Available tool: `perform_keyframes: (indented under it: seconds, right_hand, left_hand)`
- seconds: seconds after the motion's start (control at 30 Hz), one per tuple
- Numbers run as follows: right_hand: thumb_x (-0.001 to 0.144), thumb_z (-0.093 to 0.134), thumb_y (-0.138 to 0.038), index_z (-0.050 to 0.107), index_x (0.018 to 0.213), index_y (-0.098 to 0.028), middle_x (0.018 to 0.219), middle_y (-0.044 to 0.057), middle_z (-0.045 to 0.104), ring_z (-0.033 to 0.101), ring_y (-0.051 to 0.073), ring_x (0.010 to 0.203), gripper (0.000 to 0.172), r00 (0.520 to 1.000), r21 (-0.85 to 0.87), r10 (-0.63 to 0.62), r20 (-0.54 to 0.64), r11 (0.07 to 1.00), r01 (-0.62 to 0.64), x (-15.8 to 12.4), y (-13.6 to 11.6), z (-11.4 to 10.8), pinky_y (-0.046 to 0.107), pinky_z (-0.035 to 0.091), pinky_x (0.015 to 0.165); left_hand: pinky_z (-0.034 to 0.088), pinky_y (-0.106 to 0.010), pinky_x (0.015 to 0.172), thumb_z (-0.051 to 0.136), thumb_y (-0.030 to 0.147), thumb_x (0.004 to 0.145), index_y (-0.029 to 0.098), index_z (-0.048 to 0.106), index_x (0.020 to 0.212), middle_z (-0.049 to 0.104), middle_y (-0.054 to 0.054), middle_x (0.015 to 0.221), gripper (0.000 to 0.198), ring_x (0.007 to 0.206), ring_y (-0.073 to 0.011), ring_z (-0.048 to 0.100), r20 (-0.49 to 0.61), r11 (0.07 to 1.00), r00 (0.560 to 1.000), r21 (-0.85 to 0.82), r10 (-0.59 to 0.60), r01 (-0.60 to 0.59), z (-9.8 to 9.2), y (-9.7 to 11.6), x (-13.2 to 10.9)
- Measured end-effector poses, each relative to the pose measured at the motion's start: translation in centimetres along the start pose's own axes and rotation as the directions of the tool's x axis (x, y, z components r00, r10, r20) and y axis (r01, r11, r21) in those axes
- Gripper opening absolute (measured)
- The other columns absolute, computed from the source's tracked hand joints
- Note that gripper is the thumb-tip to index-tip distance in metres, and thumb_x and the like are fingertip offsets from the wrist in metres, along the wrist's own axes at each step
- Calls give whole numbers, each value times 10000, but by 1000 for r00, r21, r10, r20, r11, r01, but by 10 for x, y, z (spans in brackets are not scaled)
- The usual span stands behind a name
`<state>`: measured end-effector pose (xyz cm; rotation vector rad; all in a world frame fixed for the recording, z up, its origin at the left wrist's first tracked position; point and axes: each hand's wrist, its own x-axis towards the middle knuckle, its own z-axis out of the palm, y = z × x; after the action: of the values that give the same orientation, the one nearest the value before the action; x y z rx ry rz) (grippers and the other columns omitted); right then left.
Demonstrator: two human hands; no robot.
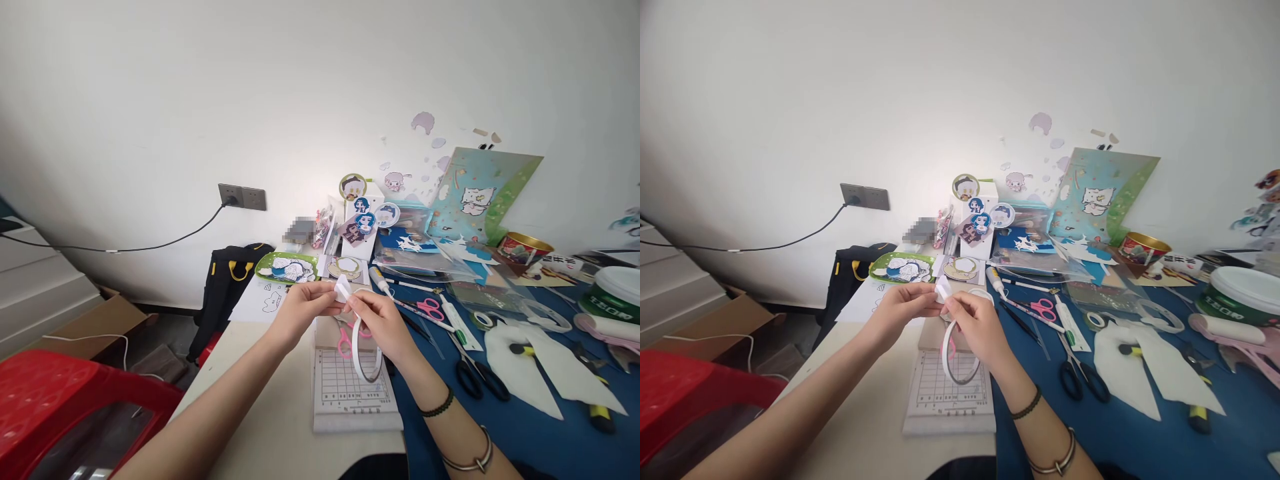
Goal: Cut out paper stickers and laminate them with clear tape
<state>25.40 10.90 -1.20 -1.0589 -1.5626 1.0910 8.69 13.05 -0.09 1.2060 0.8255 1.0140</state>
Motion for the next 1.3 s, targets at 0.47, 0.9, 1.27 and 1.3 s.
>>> perform_keyframes:
  seconds: [0.47, 0.9, 1.27, 1.3]
  right_hand:
    - [869, 533, -393, 635, 691, -173, 537, -29, 433, 379, 90, 457, 300, 998, -30, 25, 49, 999, -23, 3, 4, -4, 233, 295, 454]
    - [865, 526, -364, 629, 676, -167, 556, -26, 447, 381, 85, 464, 291, 997, -33, 54, 53, 998, -52, 3, 5, -4, 229, 300, 456]
    - [861, 527, -354, 623, 671, -165, 547, -32, 442, 365, 77, 454, 285, 997, -37, 61, 46, 998, -60, 4, 5, -4, 226, 282, 449]
    - [861, 527, -354, 624, 672, -165, 545, -33, 440, 366, 78, 455, 285, 997, -40, 59, 44, 998, -57, 3, 5, -3, 226, 283, 450]
  left_hand:
    - [553, -224, 758, 641, 160, 765, 153, 739, 890, 750, -31, 774, 160, 745, -140, 700, 31, 1000, 1000, 19, -5, 4, -4, 5, -1]
    - [557, -198, 729, 631, 153, 773, 148, 739, 934, 755, -31, 787, 194, 740, -127, 699, 41, 999, 999, 33, -15, 13, -5, 6, 1]
    - [560, -190, 718, 629, 147, 772, 151, 742, 921, 756, -28, 785, 188, 715, -119, 697, 41, 1000, 999, 12, -14, 13, -5, 5, 0]
    - [560, -191, 717, 627, 148, 773, 151, 742, 922, 756, -29, 782, 188, 714, -120, 697, 41, 1000, 999, 10, -13, 13, -5, 5, 0]
